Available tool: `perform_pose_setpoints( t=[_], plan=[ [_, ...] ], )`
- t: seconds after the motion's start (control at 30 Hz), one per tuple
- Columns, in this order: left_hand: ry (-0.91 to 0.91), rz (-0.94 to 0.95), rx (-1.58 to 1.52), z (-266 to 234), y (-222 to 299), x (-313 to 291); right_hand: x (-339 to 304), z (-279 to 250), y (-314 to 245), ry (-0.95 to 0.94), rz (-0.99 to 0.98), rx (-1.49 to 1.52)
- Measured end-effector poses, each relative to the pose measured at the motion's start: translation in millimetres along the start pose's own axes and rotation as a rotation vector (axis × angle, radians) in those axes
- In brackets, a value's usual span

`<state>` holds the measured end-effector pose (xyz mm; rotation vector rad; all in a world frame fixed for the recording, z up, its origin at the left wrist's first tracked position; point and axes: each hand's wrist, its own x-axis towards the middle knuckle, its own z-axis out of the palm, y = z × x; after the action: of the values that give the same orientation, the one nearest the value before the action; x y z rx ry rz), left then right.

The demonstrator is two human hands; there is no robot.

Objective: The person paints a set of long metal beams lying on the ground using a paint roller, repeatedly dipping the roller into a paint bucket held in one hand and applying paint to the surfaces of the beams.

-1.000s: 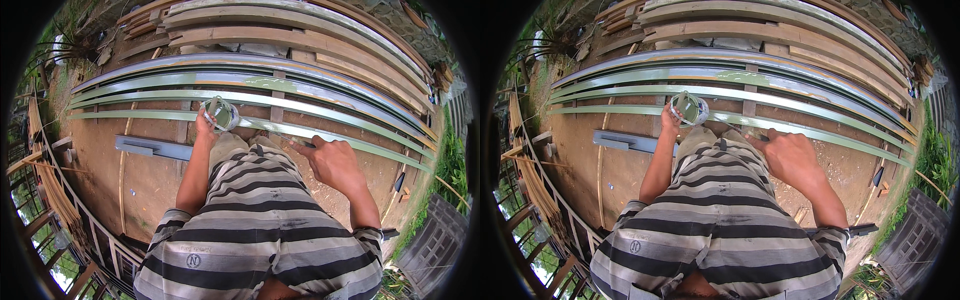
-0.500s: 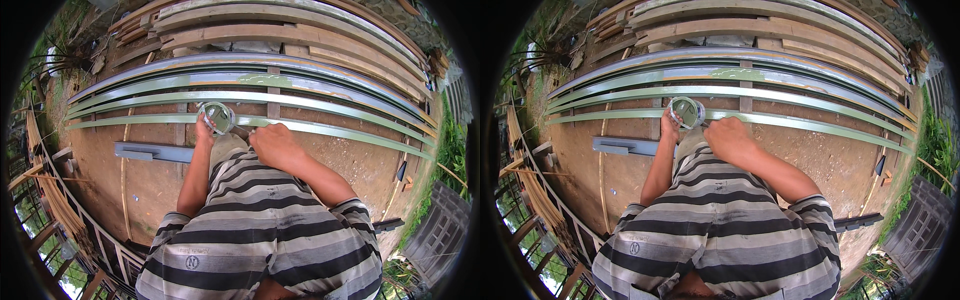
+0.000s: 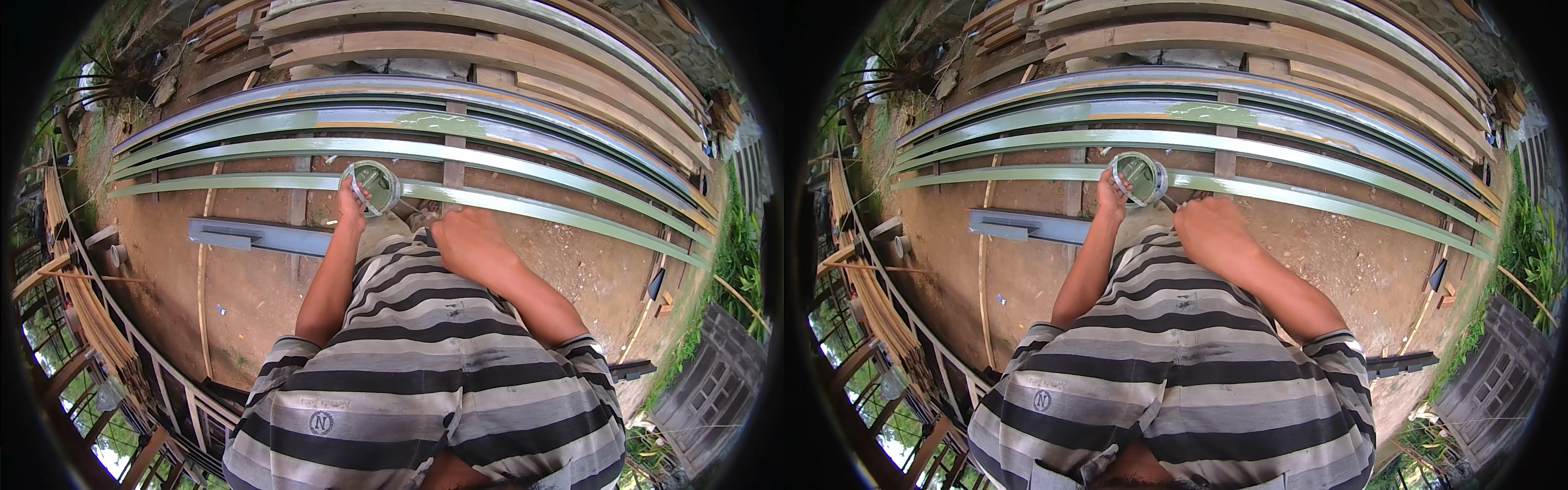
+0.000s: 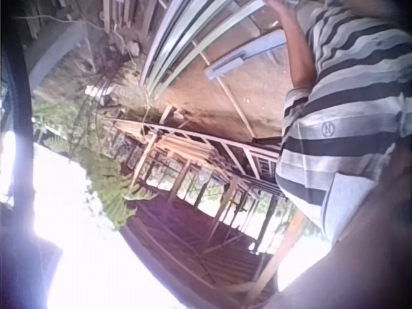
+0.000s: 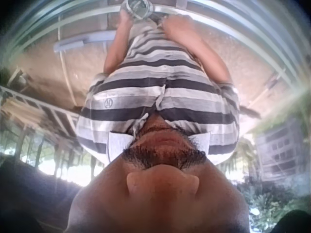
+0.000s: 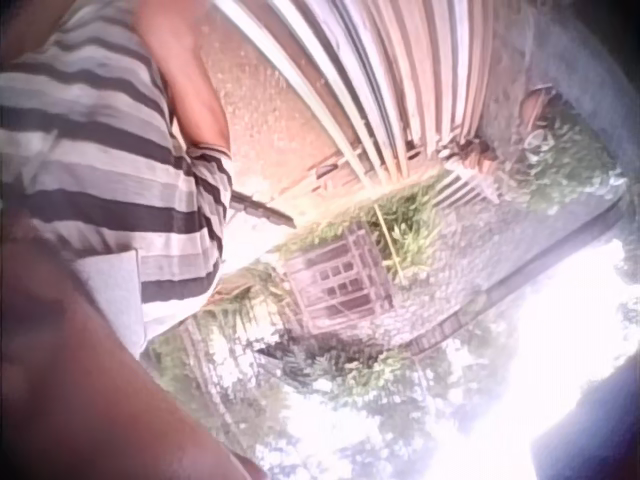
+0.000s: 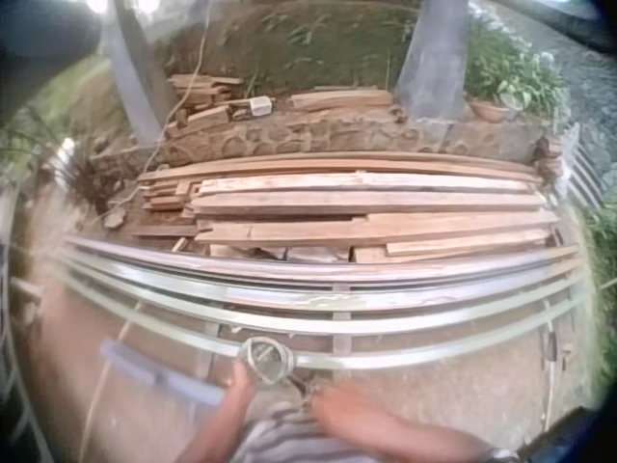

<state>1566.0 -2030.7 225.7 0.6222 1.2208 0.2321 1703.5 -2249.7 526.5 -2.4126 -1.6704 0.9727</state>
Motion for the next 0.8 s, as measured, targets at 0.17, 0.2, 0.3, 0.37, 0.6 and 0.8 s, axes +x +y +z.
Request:
perform_pose_setpoints(
  t=[0.17, 0.2, 0.3, 0.37, 0.6, 0.8],
  plan=[
    [0.04, -0.017, 0.063, 14.5, 5.3, 8.1, -36.3, -18.8, -1.9, 0.048, 0.056, -0.018],
    [0.038, -0.025, 0.08, 18.4, 5.9, 13.1, -42.6, -23.4, -1.1, 0.046, 0.071, -0.027],
    [0.028, 0.009, 0.006, 37.2, 8.6, 28.6, -57.7, -32.6, 4.1, -0.006, 0.12, -0.02],
    [0.003, -0.008, 0.022, 49.9, 14.7, 36.4, -65.3, -37.0, 7.8, -0.007, 0.161, -0.044],
    [-0.036, -0.031, 0.08, 110.7, 35.0, 67.1, -95.7, -58.2, 16.2, 0.06, 0.302, -0.109],
    [-0.077, -0.055, 0.072, 178.4, 47.3, 96.9, -116.5, -59.3, 32.8, 0.209, 0.422, -0.156]
  ],
)
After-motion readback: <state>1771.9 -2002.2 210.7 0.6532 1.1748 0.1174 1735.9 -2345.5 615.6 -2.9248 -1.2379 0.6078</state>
